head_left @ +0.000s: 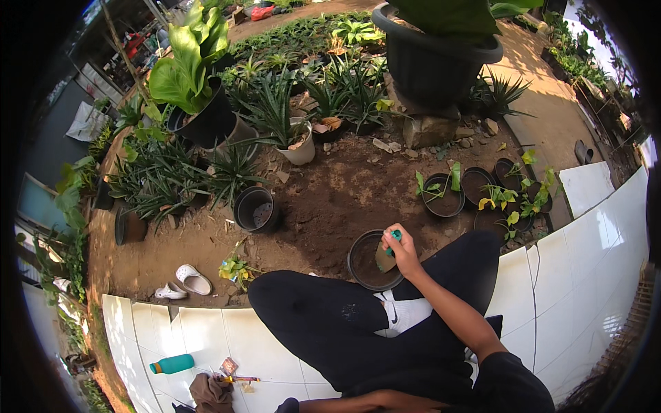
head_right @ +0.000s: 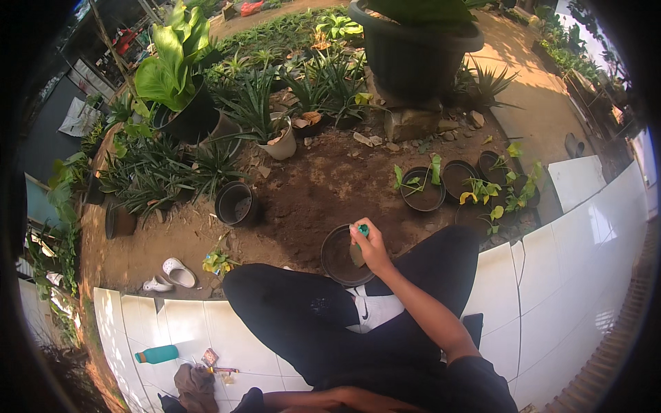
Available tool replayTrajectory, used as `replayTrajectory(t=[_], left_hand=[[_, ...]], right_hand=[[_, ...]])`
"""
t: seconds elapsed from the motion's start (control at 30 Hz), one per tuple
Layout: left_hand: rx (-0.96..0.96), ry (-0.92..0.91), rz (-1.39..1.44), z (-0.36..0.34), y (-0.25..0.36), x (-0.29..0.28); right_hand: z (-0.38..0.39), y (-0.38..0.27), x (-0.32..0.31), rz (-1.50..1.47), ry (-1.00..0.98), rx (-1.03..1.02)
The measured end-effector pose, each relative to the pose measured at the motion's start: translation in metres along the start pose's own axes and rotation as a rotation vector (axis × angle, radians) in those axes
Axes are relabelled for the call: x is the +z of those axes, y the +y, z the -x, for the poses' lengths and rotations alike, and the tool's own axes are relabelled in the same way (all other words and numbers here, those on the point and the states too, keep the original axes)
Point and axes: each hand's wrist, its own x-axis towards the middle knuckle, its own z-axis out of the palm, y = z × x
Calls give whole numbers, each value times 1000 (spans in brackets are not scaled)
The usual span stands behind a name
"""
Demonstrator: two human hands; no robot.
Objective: The person sits cross-legged on a tiled surface and uses a small green trowel to scoop soil from a pile on the ground into a black pot held on their lap. They repeatedly fill the pot with soil, occasionally adjusting the pot's position.
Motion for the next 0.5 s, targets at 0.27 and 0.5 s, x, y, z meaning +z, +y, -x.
replayTrajectory(t=[0.27,0.5], left_hand=[[-396,595,4,136,93,-121],[-1036,1222,-1027,176,-16,-242]], right_hand=[[12,5,-3,-46,91,-83],[12,1,0,-192,177,-60]])
